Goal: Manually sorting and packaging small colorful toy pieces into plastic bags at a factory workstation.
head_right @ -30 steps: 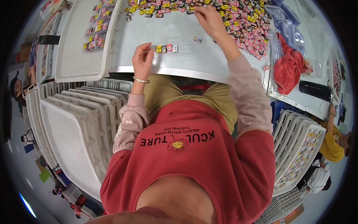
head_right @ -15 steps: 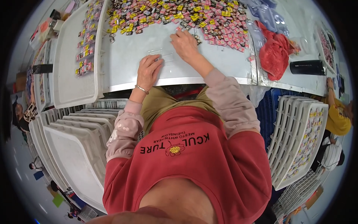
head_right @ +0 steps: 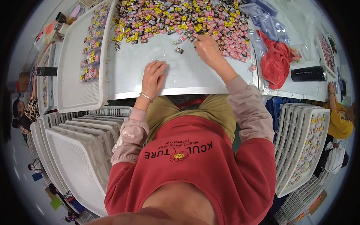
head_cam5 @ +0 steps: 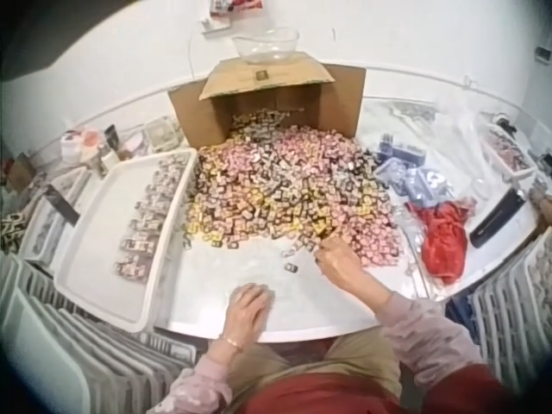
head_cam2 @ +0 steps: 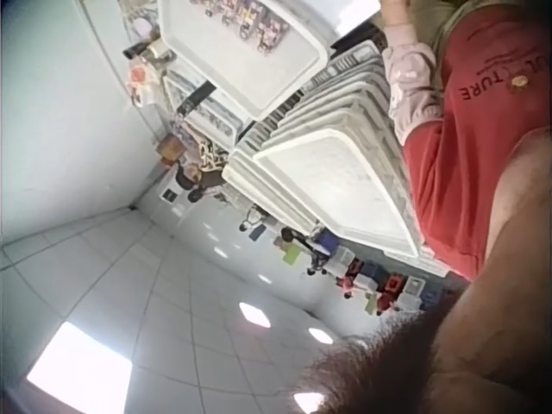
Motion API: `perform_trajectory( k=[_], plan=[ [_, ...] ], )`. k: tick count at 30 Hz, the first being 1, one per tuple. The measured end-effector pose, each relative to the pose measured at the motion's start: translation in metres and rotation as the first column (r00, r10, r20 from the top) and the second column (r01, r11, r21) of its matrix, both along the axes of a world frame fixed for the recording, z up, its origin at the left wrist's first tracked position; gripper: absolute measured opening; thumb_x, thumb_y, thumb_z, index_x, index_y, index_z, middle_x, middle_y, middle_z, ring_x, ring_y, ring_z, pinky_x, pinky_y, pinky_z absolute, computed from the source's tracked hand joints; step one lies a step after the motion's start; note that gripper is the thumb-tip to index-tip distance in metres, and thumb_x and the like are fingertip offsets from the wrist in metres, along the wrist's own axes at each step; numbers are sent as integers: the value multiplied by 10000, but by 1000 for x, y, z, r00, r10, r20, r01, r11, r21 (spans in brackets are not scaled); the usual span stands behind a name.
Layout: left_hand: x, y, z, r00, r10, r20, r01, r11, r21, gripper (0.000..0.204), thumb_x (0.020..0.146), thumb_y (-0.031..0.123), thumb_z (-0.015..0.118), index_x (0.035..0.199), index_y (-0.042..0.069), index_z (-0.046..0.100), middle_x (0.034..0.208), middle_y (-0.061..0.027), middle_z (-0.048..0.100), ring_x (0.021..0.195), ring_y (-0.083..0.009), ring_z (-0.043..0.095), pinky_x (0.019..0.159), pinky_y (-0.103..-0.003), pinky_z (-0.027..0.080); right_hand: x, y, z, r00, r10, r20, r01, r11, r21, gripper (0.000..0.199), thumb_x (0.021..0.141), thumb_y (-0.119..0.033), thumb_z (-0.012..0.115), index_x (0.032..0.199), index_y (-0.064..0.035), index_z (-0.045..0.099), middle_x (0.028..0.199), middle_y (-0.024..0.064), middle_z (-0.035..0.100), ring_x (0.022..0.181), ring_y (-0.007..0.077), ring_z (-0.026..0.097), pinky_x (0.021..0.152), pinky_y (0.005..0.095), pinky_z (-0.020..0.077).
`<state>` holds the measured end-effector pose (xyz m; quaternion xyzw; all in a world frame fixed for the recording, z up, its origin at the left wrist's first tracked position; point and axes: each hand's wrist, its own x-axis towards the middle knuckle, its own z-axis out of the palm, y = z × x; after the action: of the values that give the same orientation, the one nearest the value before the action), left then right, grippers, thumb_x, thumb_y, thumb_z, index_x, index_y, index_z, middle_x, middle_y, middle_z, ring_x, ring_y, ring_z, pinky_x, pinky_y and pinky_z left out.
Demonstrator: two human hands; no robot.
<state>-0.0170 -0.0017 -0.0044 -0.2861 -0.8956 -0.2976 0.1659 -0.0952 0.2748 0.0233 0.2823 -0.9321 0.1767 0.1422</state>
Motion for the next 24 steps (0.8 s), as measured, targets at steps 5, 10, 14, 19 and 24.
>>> perform_trajectory(
  k=[5, 10, 14, 19, 24],
  plan=[
    [32, -7, 11, 982, 187, 21, -185, 981, -52, 430, 780, 152, 689, 1195, 90, 600, 1283, -124, 510, 1268, -365, 403, 1056, -511, 287, -63, -11, 11, 992, -123, 37, 128, 960, -250, 114, 742, -117, 676, 823, -38, 695, 820, 129, 627, 829, 323, 596, 739, 414, 489],
    [35, -7, 7, 970, 243, 11, -244, 969, 36, 403, 776, 113, 673, 1168, 54, 604, 1261, -163, 502, 1218, -382, 439, 1023, -451, 350, -114, -56, -1, 980, -193, -41, 193, 981, 20, 140, 757, -133, 681, 881, -71, 698, 817, 107, 602, 907, 306, 588, 777, 402, 491],
    [32, -6, 3, 965, 262, 14, -262, 962, 81, 380, 769, 58, 640, 1146, 28, 601, 1242, -170, 510, 1183, -367, 471, 998, -437, 380, -122, -57, -20, 961, -219, -168, 241, 962, 127, 169, 759, -132, 657, 927, -126, 669, 912, 103, 569, 923, 284, 586, 780, 399, 500],
    [27, -11, -3, 948, 311, 64, -317, 912, 259, 360, 751, 18, 617, 1111, 8, 601, 1166, -180, 547, 1140, -360, 497, 977, -433, 400, -107, -49, -17, 971, -84, -226, 114, 985, 128, 148, 750, -114, 602, 891, -86, 638, 901, 99, 586, 925, 281, 580, 758, 416, 496],
    [21, -10, -1, 945, 326, 25, -324, 927, 187, 285, 736, 102, 686, 1017, 80, 649, 1053, -76, 595, 999, -278, 513, 862, -398, 396, -95, -34, -2, 989, -117, -92, 106, 987, -122, 158, 753, -134, 631, 883, -55, 592, 852, 110, 635, 785, 311, 617, 679, 405, 501]
  ],
)
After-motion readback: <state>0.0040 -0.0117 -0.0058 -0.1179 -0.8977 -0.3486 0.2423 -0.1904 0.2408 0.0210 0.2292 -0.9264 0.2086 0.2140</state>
